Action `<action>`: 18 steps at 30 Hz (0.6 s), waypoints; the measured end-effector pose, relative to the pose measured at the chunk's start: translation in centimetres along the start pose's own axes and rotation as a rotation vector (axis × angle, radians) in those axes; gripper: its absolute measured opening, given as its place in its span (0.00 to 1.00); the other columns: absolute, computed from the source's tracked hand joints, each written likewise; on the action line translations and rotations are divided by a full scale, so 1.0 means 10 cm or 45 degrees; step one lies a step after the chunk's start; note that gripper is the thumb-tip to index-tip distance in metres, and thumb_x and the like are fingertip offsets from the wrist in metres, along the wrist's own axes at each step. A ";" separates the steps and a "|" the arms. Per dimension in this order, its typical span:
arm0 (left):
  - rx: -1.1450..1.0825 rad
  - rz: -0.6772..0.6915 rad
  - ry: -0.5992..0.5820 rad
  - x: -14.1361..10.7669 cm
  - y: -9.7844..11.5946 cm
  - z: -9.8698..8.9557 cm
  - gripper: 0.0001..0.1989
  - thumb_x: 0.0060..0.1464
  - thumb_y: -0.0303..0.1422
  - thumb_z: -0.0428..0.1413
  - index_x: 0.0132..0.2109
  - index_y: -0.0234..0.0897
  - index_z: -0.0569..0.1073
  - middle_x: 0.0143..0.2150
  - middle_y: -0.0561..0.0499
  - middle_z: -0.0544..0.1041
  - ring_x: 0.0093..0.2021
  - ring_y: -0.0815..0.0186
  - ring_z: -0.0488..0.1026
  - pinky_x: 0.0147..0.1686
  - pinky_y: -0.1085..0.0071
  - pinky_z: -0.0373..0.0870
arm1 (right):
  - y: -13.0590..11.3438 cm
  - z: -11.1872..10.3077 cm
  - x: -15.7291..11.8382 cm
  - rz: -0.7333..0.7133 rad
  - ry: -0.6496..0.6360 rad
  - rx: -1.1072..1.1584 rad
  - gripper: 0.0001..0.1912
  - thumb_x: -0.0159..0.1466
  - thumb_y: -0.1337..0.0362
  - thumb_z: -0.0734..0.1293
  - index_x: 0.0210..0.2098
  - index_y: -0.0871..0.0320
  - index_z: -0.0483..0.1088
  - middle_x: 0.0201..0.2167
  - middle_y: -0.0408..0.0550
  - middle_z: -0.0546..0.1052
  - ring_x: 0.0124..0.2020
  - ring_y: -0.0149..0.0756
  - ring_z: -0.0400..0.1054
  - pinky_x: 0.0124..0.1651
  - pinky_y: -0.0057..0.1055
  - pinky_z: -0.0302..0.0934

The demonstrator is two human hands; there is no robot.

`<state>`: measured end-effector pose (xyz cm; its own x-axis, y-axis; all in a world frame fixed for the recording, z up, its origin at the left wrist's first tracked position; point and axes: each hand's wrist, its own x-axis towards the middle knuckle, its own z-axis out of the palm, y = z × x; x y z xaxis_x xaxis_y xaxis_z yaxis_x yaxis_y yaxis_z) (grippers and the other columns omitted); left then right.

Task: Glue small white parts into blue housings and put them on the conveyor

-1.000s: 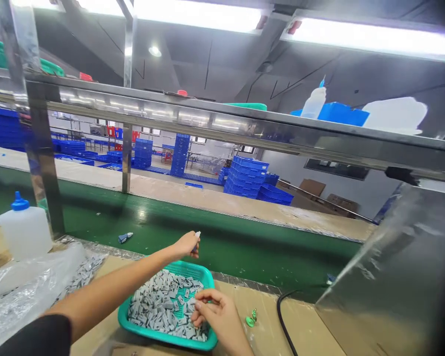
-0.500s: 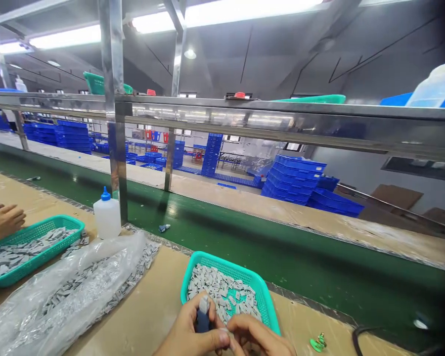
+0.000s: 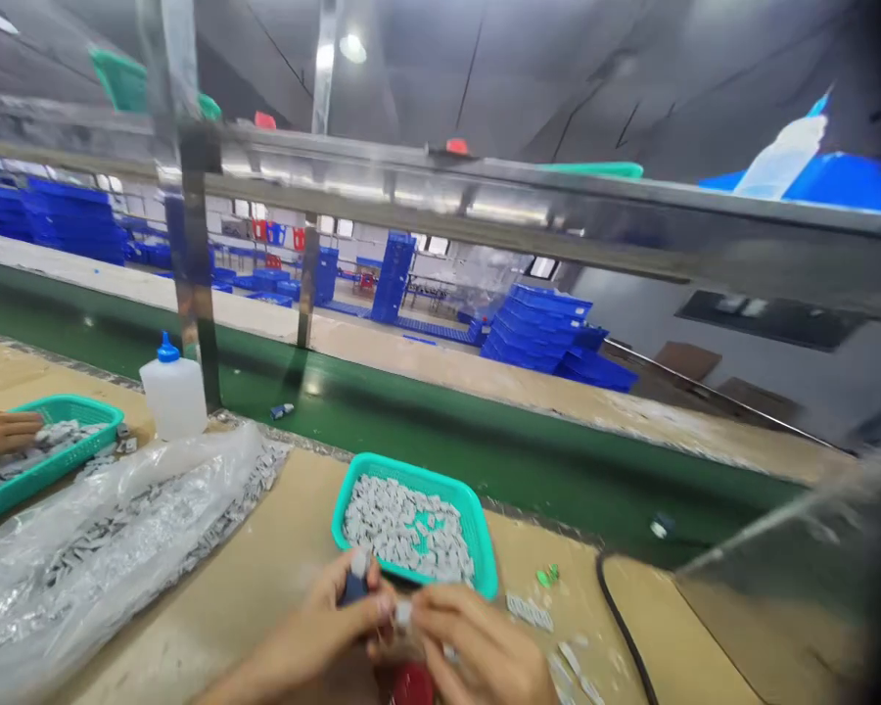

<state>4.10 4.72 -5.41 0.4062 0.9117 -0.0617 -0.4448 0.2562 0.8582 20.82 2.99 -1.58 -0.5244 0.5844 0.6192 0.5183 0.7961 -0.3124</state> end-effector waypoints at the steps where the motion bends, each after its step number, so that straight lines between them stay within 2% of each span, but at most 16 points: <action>1: 0.003 -0.009 0.065 -0.03 0.02 -0.01 0.15 0.39 0.37 0.59 0.28 0.36 0.61 0.25 0.55 0.67 0.23 0.74 0.63 0.22 0.78 0.57 | 0.00 -0.01 -0.03 0.076 0.052 0.001 0.09 0.59 0.72 0.59 0.32 0.58 0.69 0.29 0.50 0.73 0.32 0.34 0.68 0.34 0.26 0.65; 4: -0.019 -0.090 0.190 -0.07 0.07 -0.10 0.10 0.38 0.32 0.56 0.30 0.36 0.64 0.28 0.54 0.65 0.29 0.71 0.63 0.23 0.78 0.56 | 0.01 0.00 -0.20 0.373 0.139 0.017 0.07 0.58 0.70 0.60 0.29 0.58 0.70 0.28 0.49 0.74 0.32 0.35 0.69 0.34 0.28 0.65; 8: -0.012 -0.185 0.171 -0.11 0.06 -0.20 0.08 0.40 0.31 0.54 0.31 0.37 0.64 0.27 0.54 0.65 0.31 0.69 0.63 0.29 0.76 0.59 | -0.02 0.12 -0.46 0.606 0.095 0.079 0.07 0.58 0.70 0.61 0.29 0.59 0.71 0.28 0.49 0.74 0.33 0.35 0.68 0.35 0.29 0.64; 11: 0.054 -0.213 0.097 -0.14 0.04 -0.20 0.10 0.44 0.34 0.54 0.35 0.36 0.66 0.30 0.52 0.67 0.34 0.67 0.65 0.38 0.71 0.60 | -0.07 0.20 -0.58 0.623 0.080 0.082 0.07 0.58 0.70 0.61 0.29 0.60 0.71 0.28 0.49 0.73 0.32 0.35 0.68 0.34 0.28 0.64; 13: 0.119 -0.211 0.077 -0.15 0.02 -0.20 0.12 0.46 0.35 0.54 0.39 0.37 0.66 0.32 0.51 0.68 0.36 0.66 0.65 0.40 0.71 0.59 | -0.09 0.23 -0.61 0.608 0.069 0.085 0.08 0.58 0.71 0.60 0.30 0.60 0.71 0.28 0.50 0.73 0.32 0.35 0.68 0.34 0.28 0.64; 18: 0.336 -0.128 0.192 -0.13 -0.04 -0.24 0.13 0.46 0.35 0.55 0.41 0.39 0.67 0.33 0.53 0.67 0.31 0.71 0.60 0.29 0.76 0.55 | -0.12 0.28 -0.65 0.563 0.046 0.096 0.08 0.59 0.72 0.59 0.32 0.62 0.70 0.29 0.51 0.72 0.32 0.34 0.67 0.34 0.29 0.65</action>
<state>1.82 4.25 -6.92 0.3057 0.9284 -0.2111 -0.1781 0.2736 0.9452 21.73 -1.35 -7.24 -0.2391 0.8664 0.4385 0.6358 0.4810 -0.6037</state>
